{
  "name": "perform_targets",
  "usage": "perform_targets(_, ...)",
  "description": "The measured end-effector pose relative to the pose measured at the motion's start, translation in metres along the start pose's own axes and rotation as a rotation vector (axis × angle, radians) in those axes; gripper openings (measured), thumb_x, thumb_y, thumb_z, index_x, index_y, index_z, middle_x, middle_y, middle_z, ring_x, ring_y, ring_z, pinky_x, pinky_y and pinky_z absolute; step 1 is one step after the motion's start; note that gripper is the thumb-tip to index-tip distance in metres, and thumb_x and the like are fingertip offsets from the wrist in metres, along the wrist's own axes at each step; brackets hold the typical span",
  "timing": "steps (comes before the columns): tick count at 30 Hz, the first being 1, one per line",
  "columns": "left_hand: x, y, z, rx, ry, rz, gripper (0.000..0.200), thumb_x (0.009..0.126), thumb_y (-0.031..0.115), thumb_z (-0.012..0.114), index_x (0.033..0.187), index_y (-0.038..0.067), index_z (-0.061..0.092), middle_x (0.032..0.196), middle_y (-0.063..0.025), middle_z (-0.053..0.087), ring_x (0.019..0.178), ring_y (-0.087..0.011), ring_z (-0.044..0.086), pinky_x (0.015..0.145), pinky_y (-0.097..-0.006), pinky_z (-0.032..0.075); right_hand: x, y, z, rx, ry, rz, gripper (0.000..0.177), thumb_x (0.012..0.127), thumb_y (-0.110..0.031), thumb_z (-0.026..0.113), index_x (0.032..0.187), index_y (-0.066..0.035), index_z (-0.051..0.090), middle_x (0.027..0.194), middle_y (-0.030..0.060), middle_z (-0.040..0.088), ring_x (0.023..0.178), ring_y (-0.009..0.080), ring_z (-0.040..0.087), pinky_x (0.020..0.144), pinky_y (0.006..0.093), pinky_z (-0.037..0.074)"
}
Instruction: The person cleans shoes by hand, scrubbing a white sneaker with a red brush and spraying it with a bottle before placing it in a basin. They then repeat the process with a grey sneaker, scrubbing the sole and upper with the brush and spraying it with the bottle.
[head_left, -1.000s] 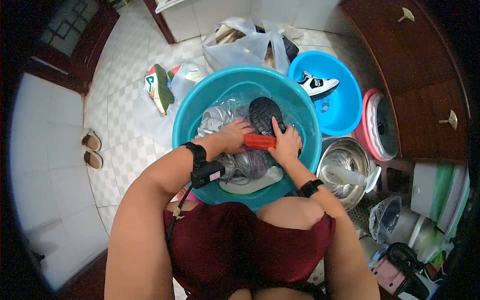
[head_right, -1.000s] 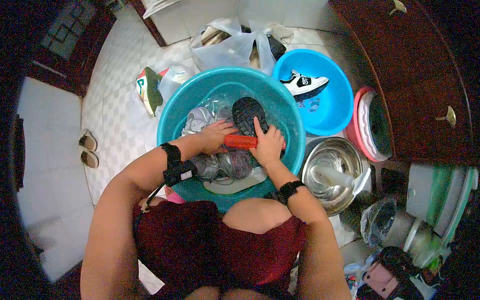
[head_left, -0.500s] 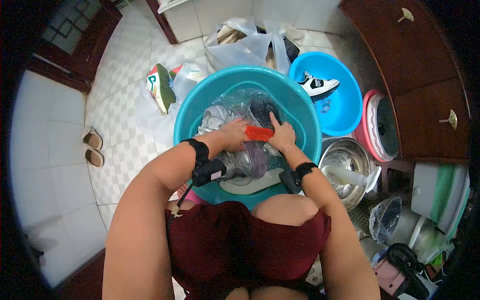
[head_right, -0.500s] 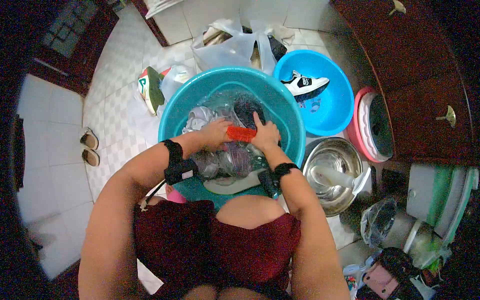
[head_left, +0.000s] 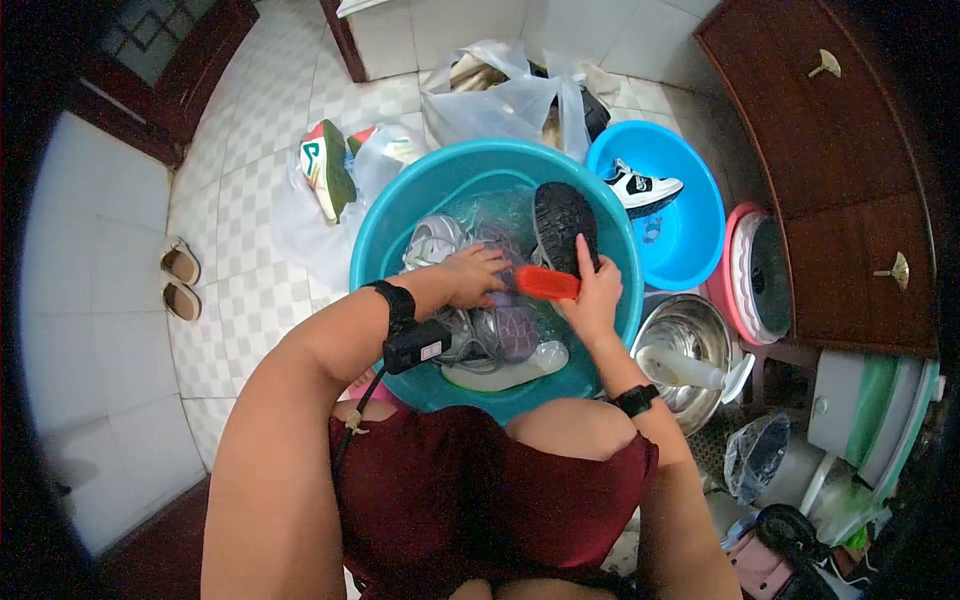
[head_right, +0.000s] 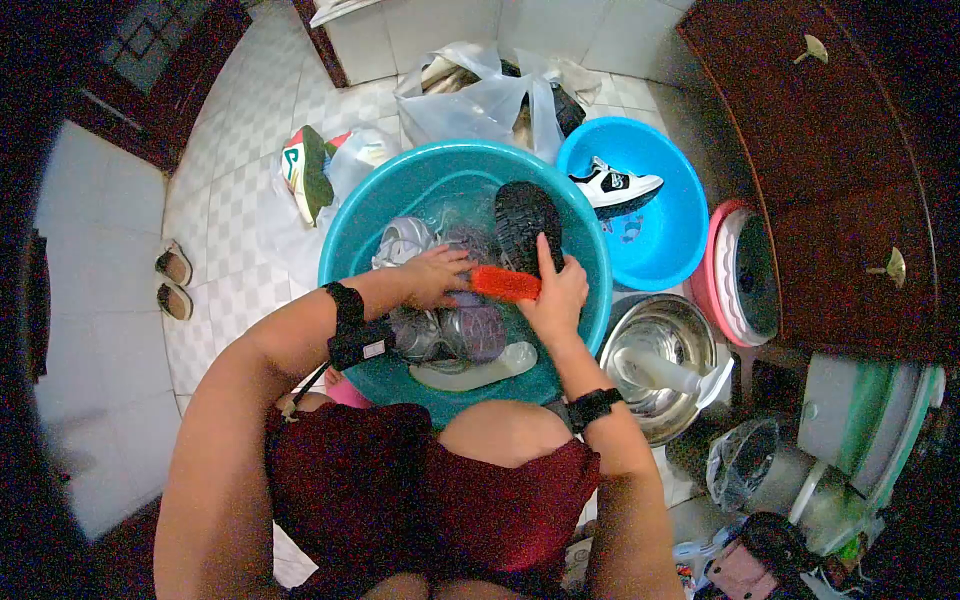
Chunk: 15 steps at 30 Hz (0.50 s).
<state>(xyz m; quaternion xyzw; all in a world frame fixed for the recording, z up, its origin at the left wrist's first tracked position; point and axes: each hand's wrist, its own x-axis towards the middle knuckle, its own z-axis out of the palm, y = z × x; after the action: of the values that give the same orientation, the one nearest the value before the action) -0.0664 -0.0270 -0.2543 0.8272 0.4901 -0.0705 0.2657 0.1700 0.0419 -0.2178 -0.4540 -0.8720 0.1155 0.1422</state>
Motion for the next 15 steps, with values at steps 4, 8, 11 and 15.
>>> perform_targets(4, 0.001, -0.003, 0.01, -0.027, 0.058, -0.009, 0.06, 0.08, 0.039, 0.063, 0.134, 0.023, 0.044, 0.147, -0.0103, 0.028, 0.137, -0.0308, 0.021, 0.112, -0.0463, 0.015, -0.001, -0.017, 0.025, -0.254, -0.072, 0.009, 0.093, 0.061, -0.025, 0.079, 0.141, -0.029, 0.032, 0.12, 0.0223, 0.043, 0.106, 0.0377, 0.045, 0.09, 0.0488, 0.036)
perform_targets(8, -0.007, 0.001, 0.009, 0.095, 0.006, -0.012, 0.066, 0.077, 0.04, 0.065, 0.137, 0.024, 0.04, 0.149, -0.009, 0.024, 0.138, -0.0298, 0.019, 0.112, -0.0456, 0.016, -0.006, -0.016, 0.046, -0.285, -0.198, 0.046, 0.099, 0.06, -0.029, 0.08, 0.143, -0.031, 0.027, 0.128, 0.0216, 0.039, 0.111, 0.0359, 0.043, 0.089, 0.0484, 0.036)
perform_targets(11, -0.009, 0.005, 0.002, 0.197, -0.052, -0.007, 0.066, 0.078, 0.04, 0.064, 0.138, 0.026, 0.039, 0.15, -0.0078, 0.022, 0.139, -0.029, 0.016, 0.112, -0.0456, 0.015, -0.005, -0.011, 0.05, -0.261, -0.294, 0.072, 0.105, 0.062, -0.031, 0.079, 0.145, -0.032, 0.015, 0.133, 0.0226, 0.035, 0.114, 0.0367, 0.042, 0.09, 0.0489, 0.036)
perform_targets(15, -0.007, 0.006, -0.002, 0.194, -0.102, -0.024, 0.066, 0.079, 0.039, 0.064, 0.138, 0.028, 0.038, 0.151, -0.0073, 0.019, 0.139, -0.0289, 0.015, 0.112, -0.0458, 0.015, 0.0, -0.001, 0.066, -0.225, -0.339, 0.103, 0.109, 0.063, -0.03, 0.079, 0.146, -0.034, 0.009, 0.134, 0.0232, 0.033, 0.116, 0.0381, 0.041, 0.09, 0.0502, 0.037)
